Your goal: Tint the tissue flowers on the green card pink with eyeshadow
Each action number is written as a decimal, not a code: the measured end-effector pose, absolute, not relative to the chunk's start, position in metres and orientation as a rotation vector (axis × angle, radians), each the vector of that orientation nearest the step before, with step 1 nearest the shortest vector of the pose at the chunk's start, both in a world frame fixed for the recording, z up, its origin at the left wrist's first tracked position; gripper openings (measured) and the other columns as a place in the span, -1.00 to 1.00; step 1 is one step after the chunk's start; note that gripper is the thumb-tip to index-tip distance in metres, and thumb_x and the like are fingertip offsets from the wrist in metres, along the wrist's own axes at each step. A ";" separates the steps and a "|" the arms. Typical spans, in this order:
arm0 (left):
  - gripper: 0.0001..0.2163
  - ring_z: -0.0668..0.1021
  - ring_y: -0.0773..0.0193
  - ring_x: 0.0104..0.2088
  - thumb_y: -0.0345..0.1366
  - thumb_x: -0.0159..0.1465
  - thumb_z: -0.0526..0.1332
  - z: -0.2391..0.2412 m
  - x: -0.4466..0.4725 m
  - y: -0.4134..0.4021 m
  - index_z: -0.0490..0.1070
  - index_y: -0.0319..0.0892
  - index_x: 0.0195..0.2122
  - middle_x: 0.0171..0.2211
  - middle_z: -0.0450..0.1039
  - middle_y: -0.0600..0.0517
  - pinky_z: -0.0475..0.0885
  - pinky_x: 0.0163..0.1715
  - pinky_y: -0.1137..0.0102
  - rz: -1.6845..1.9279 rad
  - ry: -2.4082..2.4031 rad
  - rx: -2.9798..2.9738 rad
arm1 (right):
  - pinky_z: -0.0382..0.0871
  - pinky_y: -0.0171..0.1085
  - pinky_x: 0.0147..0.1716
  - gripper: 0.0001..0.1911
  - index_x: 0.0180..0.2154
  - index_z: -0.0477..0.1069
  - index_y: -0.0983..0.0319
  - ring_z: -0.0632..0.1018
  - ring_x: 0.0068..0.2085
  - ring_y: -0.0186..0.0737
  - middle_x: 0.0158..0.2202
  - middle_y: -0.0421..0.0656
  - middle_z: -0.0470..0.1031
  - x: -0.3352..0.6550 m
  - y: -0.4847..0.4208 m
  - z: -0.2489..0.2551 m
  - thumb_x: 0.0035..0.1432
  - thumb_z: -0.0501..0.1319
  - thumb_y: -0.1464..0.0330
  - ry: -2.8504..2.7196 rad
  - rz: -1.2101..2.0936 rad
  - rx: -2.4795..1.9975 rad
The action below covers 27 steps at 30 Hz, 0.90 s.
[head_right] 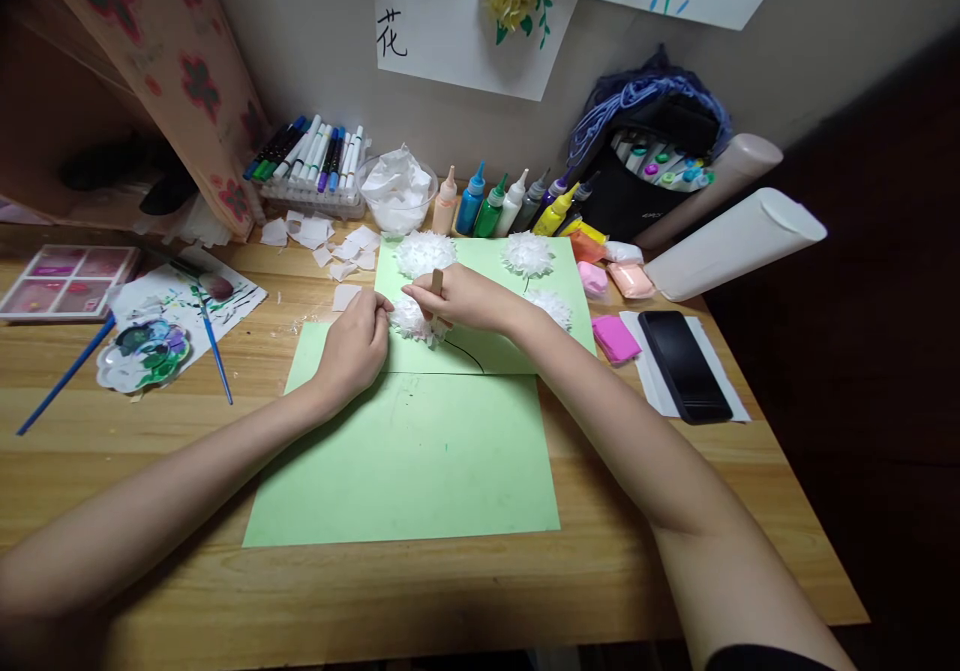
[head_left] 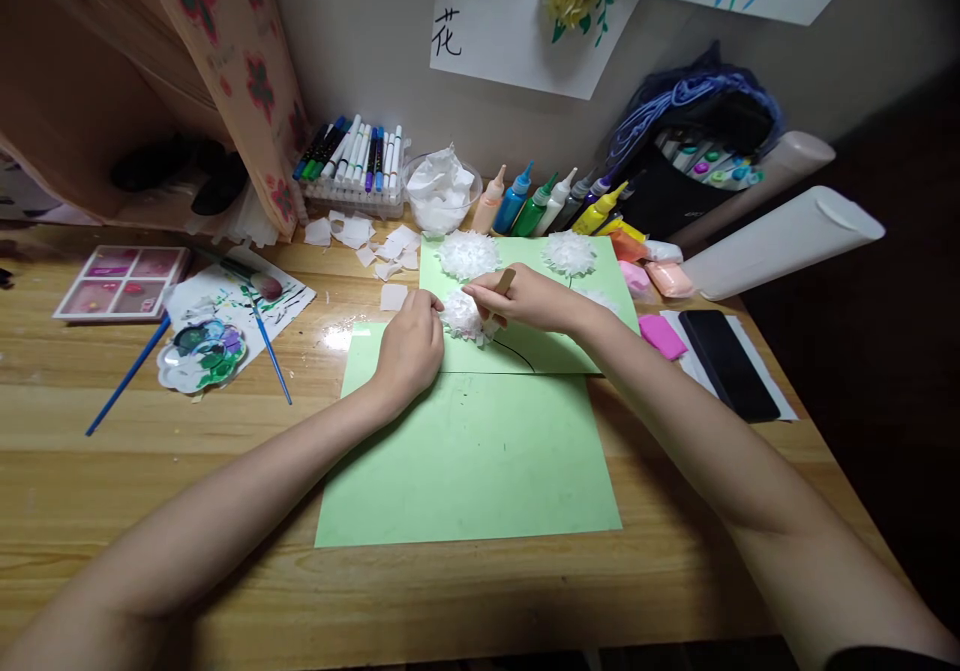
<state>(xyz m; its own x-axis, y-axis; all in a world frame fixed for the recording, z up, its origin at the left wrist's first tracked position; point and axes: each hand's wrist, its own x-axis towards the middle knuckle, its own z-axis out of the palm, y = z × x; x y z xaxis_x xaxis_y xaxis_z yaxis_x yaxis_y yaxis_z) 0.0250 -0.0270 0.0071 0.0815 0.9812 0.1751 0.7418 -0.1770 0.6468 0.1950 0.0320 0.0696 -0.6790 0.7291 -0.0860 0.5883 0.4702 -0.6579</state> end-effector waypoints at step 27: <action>-0.86 0.42 0.15 -0.28 -0.44 0.28 -0.08 0.005 0.026 -0.027 0.22 -0.14 -0.27 -0.28 0.36 -0.07 0.29 -0.30 0.29 0.840 1.705 1.992 | 0.20 -0.34 -0.58 -0.59 -0.56 0.27 0.20 0.39 -0.64 -0.36 -0.68 -0.24 0.34 0.219 -0.014 0.029 0.32 -0.09 0.35 -2.227 0.358 -0.926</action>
<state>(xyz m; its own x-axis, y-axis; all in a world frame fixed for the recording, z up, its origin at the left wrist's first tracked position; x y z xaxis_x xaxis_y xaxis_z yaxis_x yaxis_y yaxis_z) 0.0257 -0.0271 0.0046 0.0825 0.9781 0.1909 0.7470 -0.1875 0.6378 0.2191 -0.0142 0.0293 -0.5082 0.7063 0.4929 0.5162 0.7079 -0.4821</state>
